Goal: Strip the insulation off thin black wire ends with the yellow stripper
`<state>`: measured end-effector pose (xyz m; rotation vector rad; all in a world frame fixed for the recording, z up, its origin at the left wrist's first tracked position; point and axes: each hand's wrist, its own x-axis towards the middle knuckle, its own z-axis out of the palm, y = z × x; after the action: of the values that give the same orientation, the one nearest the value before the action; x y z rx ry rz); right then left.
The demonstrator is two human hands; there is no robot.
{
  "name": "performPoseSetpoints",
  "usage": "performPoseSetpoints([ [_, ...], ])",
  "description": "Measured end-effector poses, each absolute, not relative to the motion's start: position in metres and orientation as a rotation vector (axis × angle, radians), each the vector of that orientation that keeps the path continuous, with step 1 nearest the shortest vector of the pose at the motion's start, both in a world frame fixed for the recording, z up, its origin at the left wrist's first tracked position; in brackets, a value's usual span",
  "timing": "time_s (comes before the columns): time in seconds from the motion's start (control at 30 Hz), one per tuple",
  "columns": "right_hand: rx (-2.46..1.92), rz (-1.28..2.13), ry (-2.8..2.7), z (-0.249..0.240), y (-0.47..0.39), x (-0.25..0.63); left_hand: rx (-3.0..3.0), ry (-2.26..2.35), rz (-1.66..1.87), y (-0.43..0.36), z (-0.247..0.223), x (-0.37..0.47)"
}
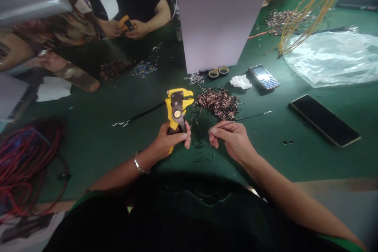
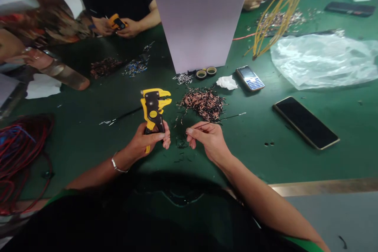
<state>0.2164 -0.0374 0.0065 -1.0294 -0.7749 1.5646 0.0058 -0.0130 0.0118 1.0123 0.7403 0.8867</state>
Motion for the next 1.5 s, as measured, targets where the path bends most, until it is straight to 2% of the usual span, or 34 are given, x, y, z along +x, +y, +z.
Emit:
performPoseSetpoints([
  [0.37, -1.060, 1.471, -0.747, 0.013, -0.035, 0.228, 0.960, 0.772, 0.866, -0.012, 0.008, 0.004],
  [0.6, -1.003, 1.166, -0.689, 0.015, -0.032, 0.239, 0.947, 0.666, 0.756, -0.011, 0.009, 0.001],
  [0.97, -1.031, 1.010, -0.764, 0.014, -0.037, 0.232, 0.898, 0.584, 0.617, -0.013, 0.014, 0.003],
  [1.17, -1.071, 0.886, -0.918, 0.006, -0.044, 0.227, 0.896, 0.571, 0.606, -0.015, 0.008, 0.002],
  [1.5, -1.071, 0.584, -1.306, 0.020, -0.053, 0.222, 0.915, 0.592, 0.556, -0.017, 0.012, 0.006],
])
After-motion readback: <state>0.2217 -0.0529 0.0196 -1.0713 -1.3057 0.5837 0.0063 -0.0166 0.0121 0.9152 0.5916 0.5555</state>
